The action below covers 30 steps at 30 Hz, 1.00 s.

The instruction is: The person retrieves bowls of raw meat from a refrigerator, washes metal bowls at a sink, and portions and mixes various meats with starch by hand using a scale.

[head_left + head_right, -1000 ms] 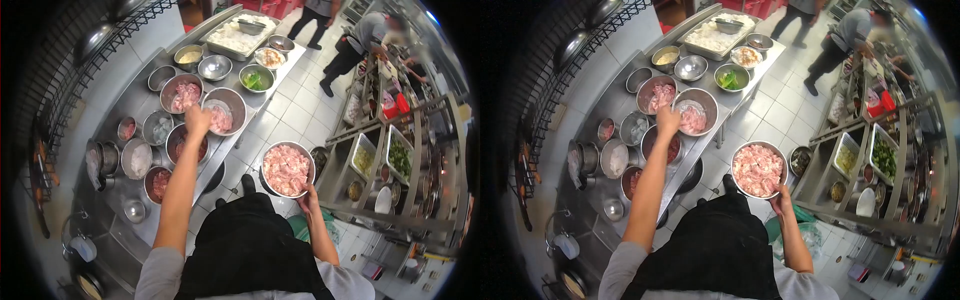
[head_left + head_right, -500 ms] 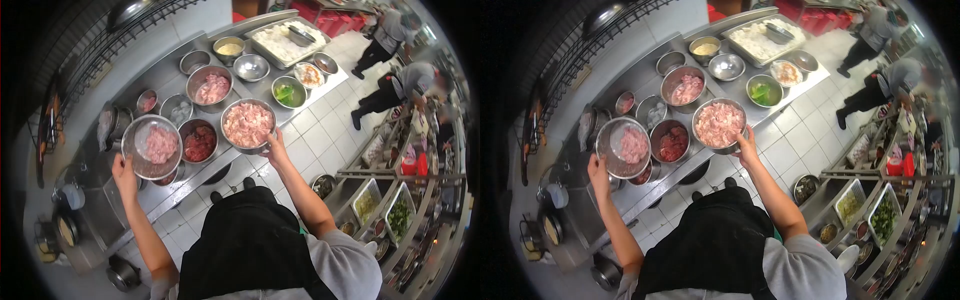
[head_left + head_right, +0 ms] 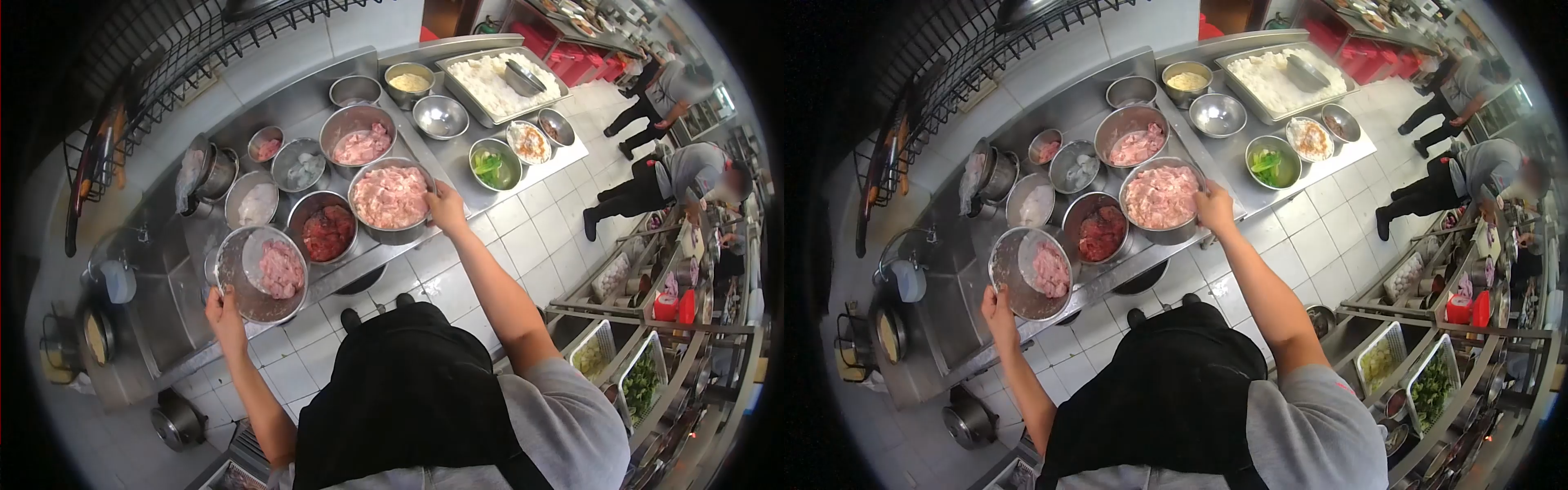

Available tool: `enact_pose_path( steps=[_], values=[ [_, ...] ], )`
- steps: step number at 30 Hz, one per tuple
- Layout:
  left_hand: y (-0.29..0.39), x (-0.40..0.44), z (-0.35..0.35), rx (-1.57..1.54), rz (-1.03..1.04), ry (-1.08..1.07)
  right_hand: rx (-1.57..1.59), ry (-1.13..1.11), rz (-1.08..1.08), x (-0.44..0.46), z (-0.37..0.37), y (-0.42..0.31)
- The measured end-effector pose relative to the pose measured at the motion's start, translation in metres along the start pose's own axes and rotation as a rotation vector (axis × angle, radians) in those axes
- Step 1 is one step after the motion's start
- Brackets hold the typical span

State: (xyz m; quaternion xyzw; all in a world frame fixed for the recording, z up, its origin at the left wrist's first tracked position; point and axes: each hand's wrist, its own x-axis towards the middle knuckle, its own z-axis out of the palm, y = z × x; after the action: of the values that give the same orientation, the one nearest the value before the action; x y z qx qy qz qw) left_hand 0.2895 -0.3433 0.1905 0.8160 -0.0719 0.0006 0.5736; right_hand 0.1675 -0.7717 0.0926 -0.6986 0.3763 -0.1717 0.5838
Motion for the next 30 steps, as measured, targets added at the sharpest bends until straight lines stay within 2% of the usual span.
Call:
enact_pose_path(
  steps=[1,3,6,9,12,13,17,20,21,24,25,26,28,30],
  values=[
    [-0.003,0.004,0.003,0.003,0.015,-0.004,-0.001,-0.001,0.000,0.009,0.000,-0.002],
    [0.002,0.006,0.007,0.005,0.031,-0.008,-0.479,0.163,-0.427,0.026,0.000,-0.006],
    [0.020,0.001,0.013,-0.024,0.034,-0.012,-0.483,0.134,-0.365,0.041,-0.007,-0.014],
    [0.018,-0.004,0.008,0.011,0.063,0.037,-0.519,0.153,-0.466,0.058,-0.012,-0.015],
    [0.020,-0.012,0.000,-0.051,0.011,0.059,-0.514,0.090,-0.422,0.083,-0.019,-0.014],
    [0.020,-0.015,-0.004,-0.031,0.011,0.064,-0.537,0.066,-0.363,0.094,-0.018,-0.015],
    [0.006,-0.015,-0.017,0.085,0.053,0.006,-0.506,0.075,-0.354,0.108,-0.003,-0.020],
    [0.022,-0.017,-0.007,0.215,0.055,-0.054,-0.361,0.150,-0.349,0.101,0.015,-0.018],
    [0.029,-0.018,-0.001,0.216,0.057,-0.052,-0.413,0.199,-0.373,0.096,0.020,-0.015],
    [0.049,-0.019,0.016,0.278,0.051,-0.057,-0.382,0.176,-0.352,0.088,0.023,-0.022],
    [0.055,-0.020,0.021,0.281,0.085,-0.062,-0.413,0.317,-0.598,0.081,0.022,-0.029],
    [0.060,-0.019,0.027,0.279,0.119,-0.061,-0.411,0.308,-0.611,0.074,0.020,-0.037],
    [0.068,-0.015,0.038,0.278,0.179,-0.061,0.049,0.082,-0.627,0.017,0.009,-0.096],
    [0.066,-0.004,0.055,0.225,0.324,-0.038,0.065,-0.295,-0.693,-0.040,0.010,-0.123]
  ],
)
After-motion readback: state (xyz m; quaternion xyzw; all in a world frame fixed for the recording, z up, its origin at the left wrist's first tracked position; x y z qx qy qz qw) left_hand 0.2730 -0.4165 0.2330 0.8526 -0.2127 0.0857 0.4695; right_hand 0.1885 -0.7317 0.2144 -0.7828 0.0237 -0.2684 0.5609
